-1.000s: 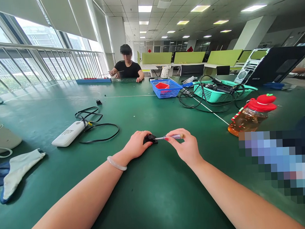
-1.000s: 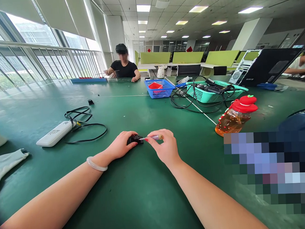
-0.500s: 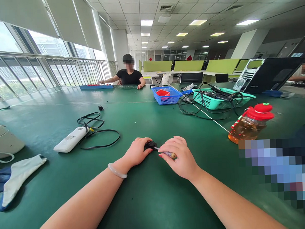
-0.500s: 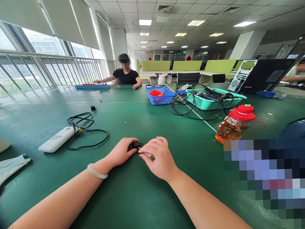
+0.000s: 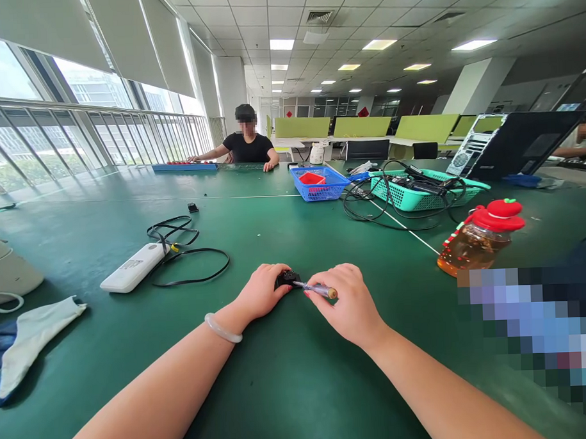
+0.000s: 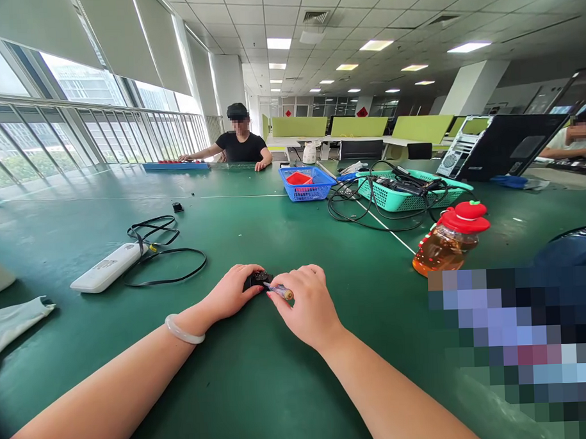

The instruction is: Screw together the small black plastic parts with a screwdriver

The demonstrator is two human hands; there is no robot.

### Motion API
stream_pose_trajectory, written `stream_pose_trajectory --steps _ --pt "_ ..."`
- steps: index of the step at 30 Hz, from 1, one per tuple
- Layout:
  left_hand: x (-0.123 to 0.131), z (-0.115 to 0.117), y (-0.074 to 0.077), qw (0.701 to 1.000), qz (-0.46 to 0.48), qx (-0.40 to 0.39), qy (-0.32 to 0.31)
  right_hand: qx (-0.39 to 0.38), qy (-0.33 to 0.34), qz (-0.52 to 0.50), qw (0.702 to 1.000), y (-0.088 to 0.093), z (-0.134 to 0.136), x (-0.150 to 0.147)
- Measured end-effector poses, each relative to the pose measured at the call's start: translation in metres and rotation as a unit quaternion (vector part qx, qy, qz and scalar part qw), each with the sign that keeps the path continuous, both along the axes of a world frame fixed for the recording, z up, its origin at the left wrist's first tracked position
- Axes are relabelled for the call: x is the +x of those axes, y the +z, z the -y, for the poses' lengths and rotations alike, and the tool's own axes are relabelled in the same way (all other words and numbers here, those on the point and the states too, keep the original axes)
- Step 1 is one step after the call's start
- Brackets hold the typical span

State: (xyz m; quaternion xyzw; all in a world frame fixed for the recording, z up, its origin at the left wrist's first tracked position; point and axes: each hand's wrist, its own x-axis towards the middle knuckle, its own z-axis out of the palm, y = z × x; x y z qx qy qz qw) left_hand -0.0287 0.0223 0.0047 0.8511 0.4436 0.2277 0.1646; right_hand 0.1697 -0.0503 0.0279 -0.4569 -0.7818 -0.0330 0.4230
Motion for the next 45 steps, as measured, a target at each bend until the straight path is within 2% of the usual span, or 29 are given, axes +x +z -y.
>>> stream_pose_trajectory --steps 7,11,15,20,26,28,32,34,36,38,40,43,45 --pt "0.001 0.002 0.001 1.000 -0.007 0.004 0.012 -0.023 0.130 0.103 0.986 -0.002 0.005 -0.004" --pt "0.001 0.002 0.002 1.000 -0.010 0.002 0.010 -0.019 0.138 0.134 0.981 -0.002 0.007 -0.005" --pt "0.000 0.002 0.000 1.000 -0.003 0.007 0.009 -0.024 0.128 0.112 0.985 0.001 0.010 -0.005" --pt "0.000 0.001 -0.001 1.000 -0.006 0.009 0.009 -0.024 0.102 0.044 0.994 0.003 0.009 -0.005" --pt "-0.001 0.001 0.000 1.000 -0.001 0.003 0.000 -0.080 0.046 -0.104 0.990 0.001 -0.001 0.001" --pt "-0.001 0.001 0.001 1.000 -0.002 0.000 0.000 -0.119 0.031 -0.171 0.978 -0.004 -0.006 0.004" --pt "-0.001 0.001 0.001 1.000 -0.003 -0.007 0.005 -0.200 0.022 -0.302 0.932 -0.014 -0.016 0.009" --pt "-0.001 0.002 0.002 1.000 -0.004 -0.009 0.005 -0.216 0.022 -0.346 0.913 -0.017 -0.019 0.011" --pt "-0.001 0.002 0.002 1.000 -0.006 -0.011 0.006 -0.218 0.023 -0.360 0.907 -0.017 -0.020 0.011" --pt "-0.001 0.002 0.002 1.000 -0.006 -0.013 0.006 -0.204 0.030 -0.342 0.917 -0.016 -0.017 0.011" --pt "-0.002 0.002 0.001 1.000 -0.005 -0.012 0.004 -0.173 0.040 -0.294 0.939 -0.013 -0.013 0.010" --pt "-0.001 0.000 0.000 1.000 -0.004 -0.008 0.000 -0.092 0.067 -0.181 0.977 -0.007 -0.006 0.008" --pt "-0.001 0.000 0.000 1.000 -0.001 -0.004 -0.003 -0.032 0.096 -0.108 0.989 -0.004 -0.002 0.007"
